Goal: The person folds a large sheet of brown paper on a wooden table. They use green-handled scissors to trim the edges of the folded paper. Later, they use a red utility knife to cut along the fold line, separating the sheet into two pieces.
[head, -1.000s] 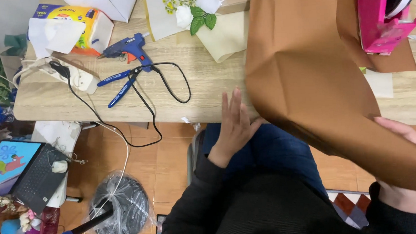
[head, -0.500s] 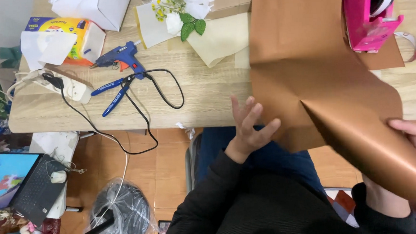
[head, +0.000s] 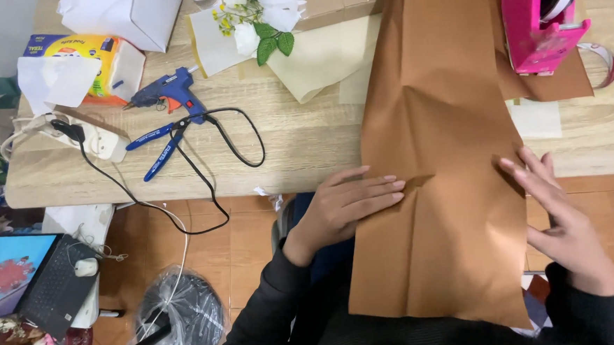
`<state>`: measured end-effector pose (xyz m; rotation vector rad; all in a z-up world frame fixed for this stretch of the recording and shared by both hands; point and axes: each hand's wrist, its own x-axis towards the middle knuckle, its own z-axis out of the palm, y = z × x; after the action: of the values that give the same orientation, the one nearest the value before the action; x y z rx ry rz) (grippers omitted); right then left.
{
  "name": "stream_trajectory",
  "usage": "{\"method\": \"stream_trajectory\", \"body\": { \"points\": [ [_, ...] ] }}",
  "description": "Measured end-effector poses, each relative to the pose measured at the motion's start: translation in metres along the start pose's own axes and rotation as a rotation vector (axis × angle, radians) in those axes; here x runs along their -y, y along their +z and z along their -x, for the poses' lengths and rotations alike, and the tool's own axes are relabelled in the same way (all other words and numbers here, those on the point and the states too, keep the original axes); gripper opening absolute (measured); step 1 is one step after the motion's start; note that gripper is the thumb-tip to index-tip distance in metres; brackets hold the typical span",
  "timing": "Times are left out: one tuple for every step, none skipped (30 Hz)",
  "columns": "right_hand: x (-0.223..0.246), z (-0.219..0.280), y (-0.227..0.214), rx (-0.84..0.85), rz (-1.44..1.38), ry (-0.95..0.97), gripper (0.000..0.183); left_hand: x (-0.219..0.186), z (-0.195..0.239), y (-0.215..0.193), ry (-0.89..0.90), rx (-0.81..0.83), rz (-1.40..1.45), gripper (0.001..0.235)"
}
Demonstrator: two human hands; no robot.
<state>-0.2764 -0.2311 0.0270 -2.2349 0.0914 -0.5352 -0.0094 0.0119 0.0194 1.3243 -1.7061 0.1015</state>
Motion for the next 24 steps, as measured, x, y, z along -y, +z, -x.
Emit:
{"method": "stream_trajectory", "body": {
  "points": [
    [-0.009, 0.000, 0.002, 0.000, -0.001, 0.004, 0.074, -0.004, -0.003, -0.003, -0.002, 0.002, 0.003, 0.028],
    [-0.019, 0.000, 0.005, 0.029, 0.084, -0.010, 0.062, -0.008, -0.005, -0.006, 0.006, -0.023, -0.016, 0.028],
    [-0.029, -0.002, 0.007, 0.059, 0.169, -0.028, 0.052, -0.011, -0.009, -0.009, 0.016, -0.049, -0.039, 0.028],
    [-0.030, -0.005, 0.009, 0.058, 0.168, -0.028, 0.052, -0.007, -0.009, -0.011, 0.016, -0.049, -0.039, 0.028],
    [-0.031, -0.008, 0.011, 0.004, 0.185, -0.053, 0.038, -0.004, -0.008, -0.012, 0.012, -0.028, -0.073, 0.028],
    [-0.032, -0.010, 0.014, -0.051, 0.202, -0.077, 0.029, -0.001, -0.007, -0.014, 0.007, -0.007, -0.106, 0.030],
    [-0.031, -0.012, 0.010, -0.050, 0.200, -0.076, 0.029, 0.007, -0.005, -0.012, 0.006, -0.006, -0.106, 0.030],
    [-0.029, -0.014, 0.007, -0.034, 0.195, -0.096, 0.029, 0.016, -0.003, -0.010, -0.004, 0.041, -0.151, 0.036],
    [-0.028, -0.015, 0.004, -0.017, 0.190, -0.115, 0.029, 0.024, -0.001, -0.009, -0.016, 0.089, -0.195, 0.050],
    [-0.035, -0.016, 0.000, -0.016, 0.187, -0.114, 0.029, 0.028, -0.003, -0.009, -0.019, 0.091, -0.195, 0.050],
    [-0.042, -0.017, -0.004, 0.050, 0.252, -0.130, 0.063, 0.032, -0.005, -0.008, 0.018, 0.122, -0.250, 0.044],
    [-0.050, -0.017, -0.009, 0.116, 0.317, -0.145, 0.103, 0.037, -0.008, -0.007, 0.056, 0.153, -0.304, 0.039],
    [-0.050, -0.025, -0.010, 0.115, 0.318, -0.142, 0.103, 0.042, -0.008, -0.007, 0.057, 0.154, -0.301, 0.039],
    [-0.050, -0.033, -0.011, 0.187, 0.480, -0.216, 0.103, 0.047, -0.008, -0.007, 0.052, 0.280, -0.432, 0.052],
    [-0.050, -0.040, -0.011, 0.260, 0.641, -0.291, 0.105, 0.051, -0.008, -0.006, 0.047, 0.408, -0.565, 0.069],
    [-0.054, -0.039, -0.010, 0.260, 0.640, -0.289, 0.105, 0.054, -0.004, -0.005, 0.047, 0.409, -0.563, 0.069],
    [-0.059, -0.038, -0.008, 0.294, 0.660, -0.343, 0.094, 0.057, -0.001, -0.004, 0.078, 0.451, -0.570, 0.063],
    [-0.064, -0.038, -0.006, 0.329, 0.680, -0.397, 0.084, 0.061, 0.002, -0.003, 0.109, 0.493, -0.577, 0.058],
    [-0.067, -0.035, -0.005, 0.329, 0.678, -0.396, 0.084, 0.063, 0.009, -0.001, 0.109, 0.494, -0.577, 0.058],
    [-0.071, -0.033, -0.003, 0.353, 0.745, -0.417, 0.105, 0.065, 0.016, 0.001, 0.118, 0.509, -0.577, 0.054],
    [-0.074, -0.029, -0.001, 0.377, 0.812, -0.437, 0.127, 0.068, 0.023, 0.004, 0.129, 0.524, -0.577, 0.050],
    [-0.077, -0.029, 0.000, 0.376, 0.810, -0.436, 0.127, 0.066, 0.026, 0.003, 0.129, 0.525, -0.576, 0.050],
    [-0.079, -0.027, 0.000, 0.388, 0.723, -0.390, 0.124, 0.065, 0.030, 0.003, 0.120, 0.553, -0.608, 0.057],
    [-0.081, -0.025, 0.001, 0.398, 0.636, -0.344, 0.122, 0.064, 0.033, 0.002, 0.111, 0.580, -0.641, 0.064]
  ]
}}
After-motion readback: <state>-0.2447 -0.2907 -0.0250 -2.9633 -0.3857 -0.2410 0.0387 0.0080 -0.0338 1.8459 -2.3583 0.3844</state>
